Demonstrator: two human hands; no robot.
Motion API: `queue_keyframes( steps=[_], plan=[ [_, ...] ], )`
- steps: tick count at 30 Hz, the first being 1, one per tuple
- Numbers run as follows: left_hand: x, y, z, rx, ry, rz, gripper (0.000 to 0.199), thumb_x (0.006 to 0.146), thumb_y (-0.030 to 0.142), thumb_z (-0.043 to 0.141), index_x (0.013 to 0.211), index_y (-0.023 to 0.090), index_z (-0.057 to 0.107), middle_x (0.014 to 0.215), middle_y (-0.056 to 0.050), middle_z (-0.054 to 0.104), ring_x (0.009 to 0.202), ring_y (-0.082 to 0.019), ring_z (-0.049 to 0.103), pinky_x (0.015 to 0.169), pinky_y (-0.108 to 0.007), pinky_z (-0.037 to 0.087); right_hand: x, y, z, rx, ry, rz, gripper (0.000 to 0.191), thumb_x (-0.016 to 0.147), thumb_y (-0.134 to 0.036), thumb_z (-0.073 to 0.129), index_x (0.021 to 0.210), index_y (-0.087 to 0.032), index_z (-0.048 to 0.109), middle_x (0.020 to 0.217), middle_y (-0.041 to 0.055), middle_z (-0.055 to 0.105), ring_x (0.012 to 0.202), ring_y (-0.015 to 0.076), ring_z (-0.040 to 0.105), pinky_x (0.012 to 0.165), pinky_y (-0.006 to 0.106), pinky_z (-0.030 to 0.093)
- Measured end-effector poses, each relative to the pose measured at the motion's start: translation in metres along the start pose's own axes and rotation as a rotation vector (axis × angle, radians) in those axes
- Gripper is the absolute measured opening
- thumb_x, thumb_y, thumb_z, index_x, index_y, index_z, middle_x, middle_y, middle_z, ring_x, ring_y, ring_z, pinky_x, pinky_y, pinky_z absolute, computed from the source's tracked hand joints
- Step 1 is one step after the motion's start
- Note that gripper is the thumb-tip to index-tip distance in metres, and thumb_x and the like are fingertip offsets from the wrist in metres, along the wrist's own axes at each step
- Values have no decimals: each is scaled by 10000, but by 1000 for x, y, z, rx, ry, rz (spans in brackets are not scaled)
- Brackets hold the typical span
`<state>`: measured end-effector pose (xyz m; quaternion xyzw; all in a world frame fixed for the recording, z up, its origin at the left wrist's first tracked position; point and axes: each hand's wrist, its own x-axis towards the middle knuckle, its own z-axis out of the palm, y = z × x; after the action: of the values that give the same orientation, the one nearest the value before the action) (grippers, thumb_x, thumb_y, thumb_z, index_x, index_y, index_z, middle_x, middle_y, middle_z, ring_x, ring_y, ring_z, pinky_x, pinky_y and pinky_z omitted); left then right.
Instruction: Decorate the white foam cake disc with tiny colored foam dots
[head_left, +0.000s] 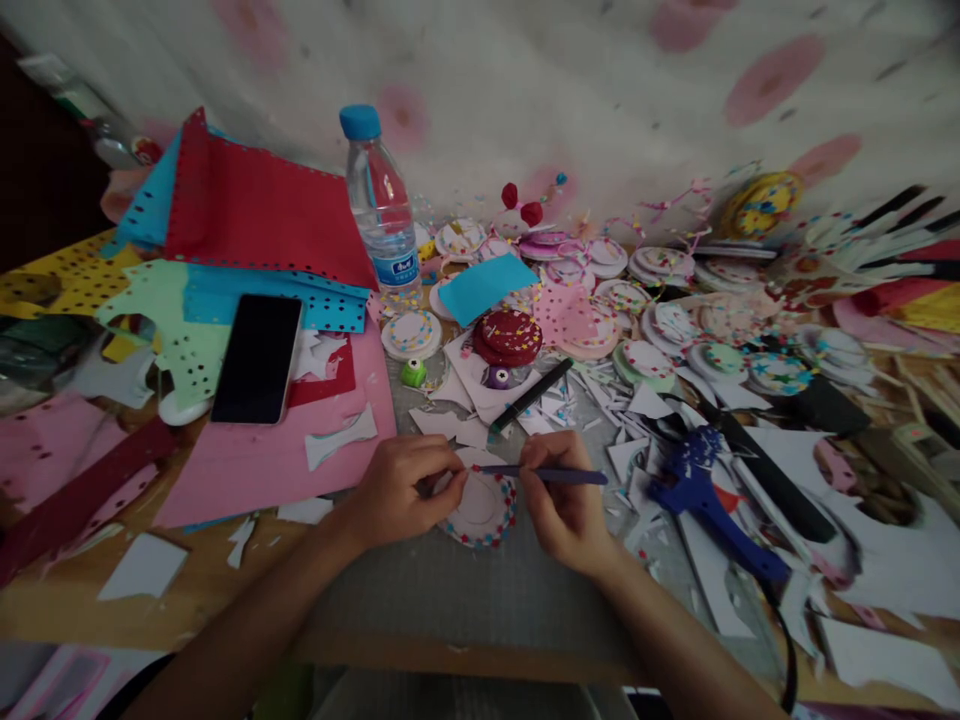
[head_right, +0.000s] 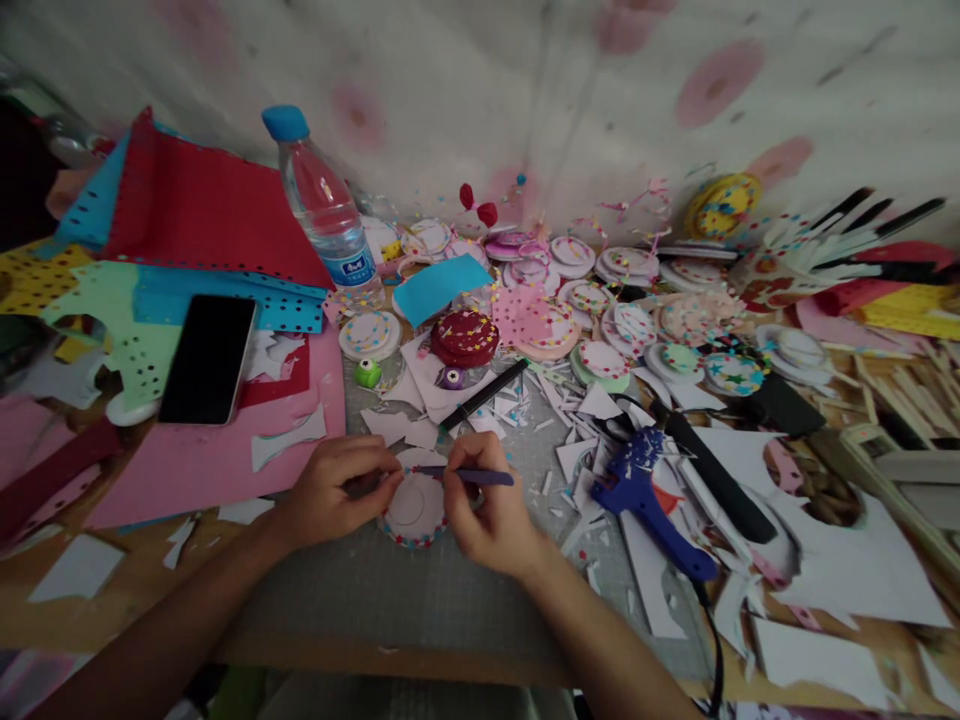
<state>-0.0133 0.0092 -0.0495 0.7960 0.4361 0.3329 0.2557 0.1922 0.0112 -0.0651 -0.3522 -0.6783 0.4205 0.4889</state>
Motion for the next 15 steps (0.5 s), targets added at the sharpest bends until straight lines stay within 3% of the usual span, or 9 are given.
queue_keyframes(
  steps=[8,15],
  plan=[
    [0,2,-1,0,12,16,115,820,109,589,714,135,627,562,41,460,516,-78,433,519,-212,315,-1,0,-2,28,67,-21,117,903,-145,447,943,-255,446,765,-25,432,590,122,402,548,266,359],
    [1,3,-1,4,-2,18,124,829,121,586,711,138,618,560,41,459,515,-81,432,516,-215,313,-5,0,-3,77,-46,-10,129,918,-140,412,975,-255,429,798,-16,433,628,131,399,582,286,341]
  ],
)
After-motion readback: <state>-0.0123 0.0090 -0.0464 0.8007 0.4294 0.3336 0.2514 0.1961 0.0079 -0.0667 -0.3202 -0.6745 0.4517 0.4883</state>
